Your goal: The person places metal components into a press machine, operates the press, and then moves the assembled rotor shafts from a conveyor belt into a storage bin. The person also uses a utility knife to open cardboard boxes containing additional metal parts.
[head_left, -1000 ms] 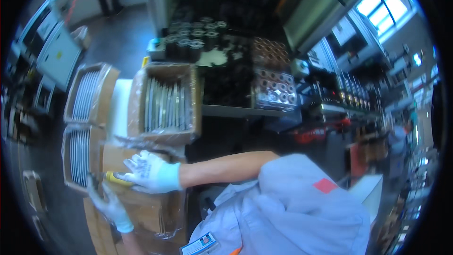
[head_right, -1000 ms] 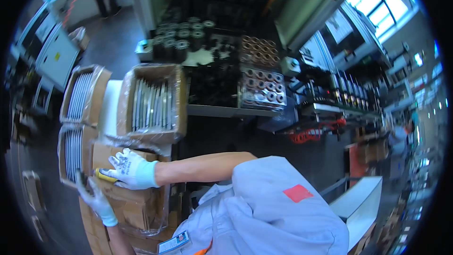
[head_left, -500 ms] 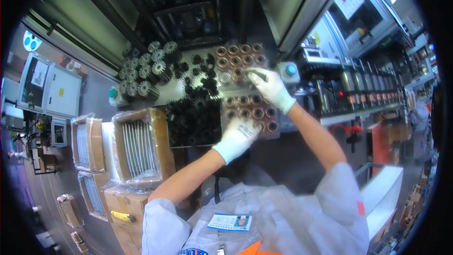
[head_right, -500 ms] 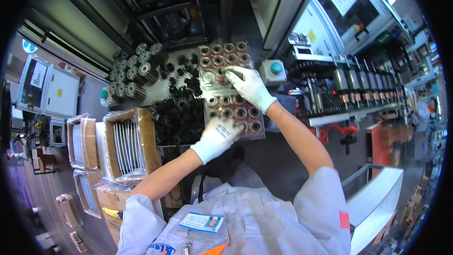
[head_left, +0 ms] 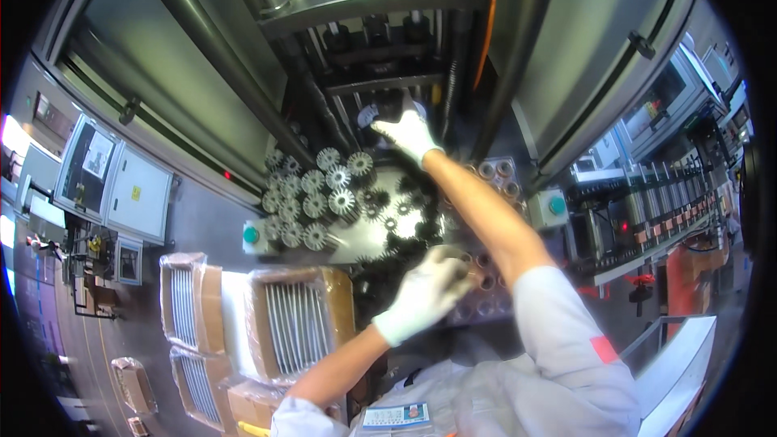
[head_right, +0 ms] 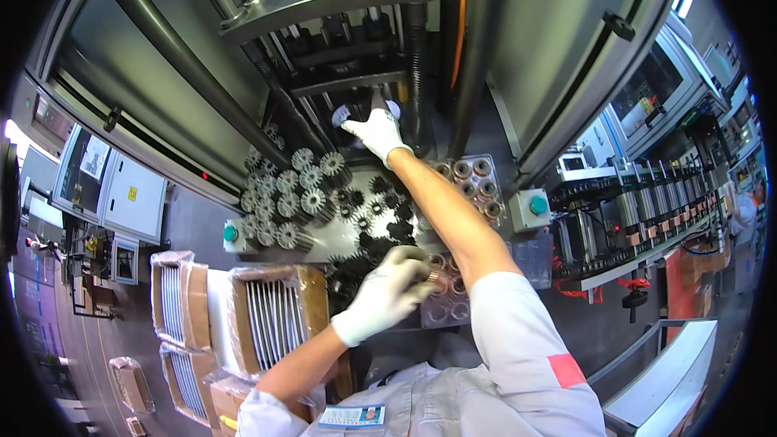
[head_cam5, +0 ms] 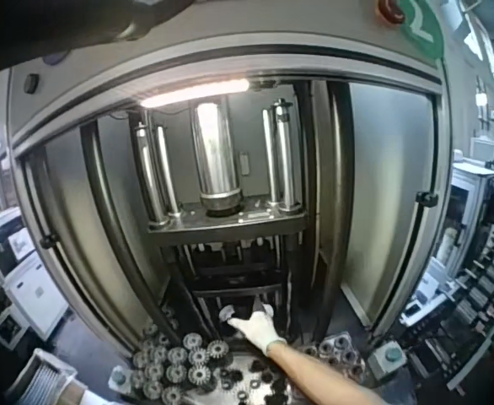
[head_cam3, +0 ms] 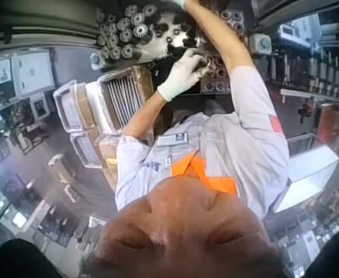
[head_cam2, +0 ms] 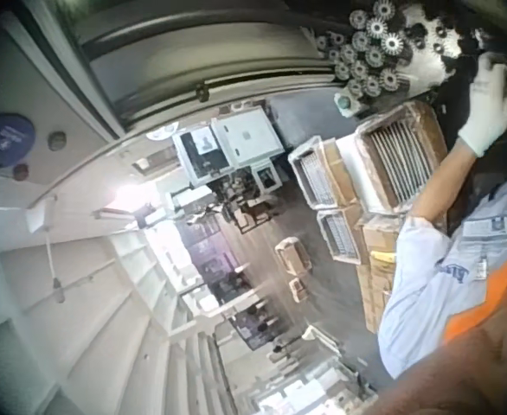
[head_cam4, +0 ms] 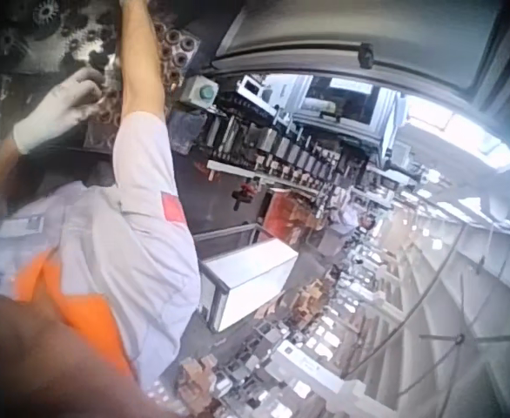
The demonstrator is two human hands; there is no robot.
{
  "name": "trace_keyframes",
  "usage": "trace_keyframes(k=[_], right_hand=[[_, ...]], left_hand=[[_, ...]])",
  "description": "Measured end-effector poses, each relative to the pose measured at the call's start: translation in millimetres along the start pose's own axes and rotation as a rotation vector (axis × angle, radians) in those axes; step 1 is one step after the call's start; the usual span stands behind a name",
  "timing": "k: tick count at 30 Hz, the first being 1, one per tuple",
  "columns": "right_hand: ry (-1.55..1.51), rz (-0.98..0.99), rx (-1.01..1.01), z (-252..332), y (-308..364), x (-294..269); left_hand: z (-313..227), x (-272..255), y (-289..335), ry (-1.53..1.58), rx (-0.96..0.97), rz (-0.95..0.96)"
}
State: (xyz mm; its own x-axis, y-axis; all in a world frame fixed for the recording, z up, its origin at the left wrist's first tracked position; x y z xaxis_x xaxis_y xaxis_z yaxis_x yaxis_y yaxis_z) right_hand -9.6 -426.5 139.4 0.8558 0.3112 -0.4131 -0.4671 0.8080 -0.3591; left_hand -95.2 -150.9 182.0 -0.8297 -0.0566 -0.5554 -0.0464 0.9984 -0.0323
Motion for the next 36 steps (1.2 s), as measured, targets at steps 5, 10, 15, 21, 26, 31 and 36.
trace_keyframes(k=[5,10,15,21,26,31,36], right_hand=[[-0.006,-0.122,0.046,15.3,-16.9,23.2],[-0.108,-0.136,0.035,44.4,-38.6,3.7],[-0.539,0.281,0.237,38.7,-7.1,6.4],[0.036,0.82,0.115,66.9,138.5,-94.8],[0.676,0.359,0.505,-1.8,249.6,-316.8],[1.125,-0.074,0.691,-100.6,258.5,-471.2],[1.123,0.135,0.814,-158.7,233.7,-507.0]], left_hand=[[105.9,-90.7,10.2,0.323,-0.386,-0.202],[137.7,-134.1,-36.7,0.42,-0.403,-0.427],[143.0,-147.9,-107.3,-0.158,-0.15,-0.58],[115.9,-133.9,-180.0,-0.787,0.138,-0.586],[141.7,-123.4,-226.5,-0.758,0.187,-0.496],[143.6,-112.2,-243.2,-0.599,0.166,-0.312],[182.2,-124.3,-247.2,-0.432,-0.158,-0.4]])
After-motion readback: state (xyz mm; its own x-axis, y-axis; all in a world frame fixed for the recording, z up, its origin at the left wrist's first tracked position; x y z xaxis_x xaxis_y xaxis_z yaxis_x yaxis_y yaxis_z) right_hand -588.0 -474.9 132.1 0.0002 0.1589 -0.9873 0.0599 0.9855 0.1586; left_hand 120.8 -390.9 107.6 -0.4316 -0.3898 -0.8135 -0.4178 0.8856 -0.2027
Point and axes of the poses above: each hand's wrist, its own y-axis away from the middle knuckle, its own x-axis out of the palm, z = x × y, the point moved 6 cm from there along -y, towards the middle knuckle, and after that the axes turned 9 degrees about -x, right-handed, at the moved point
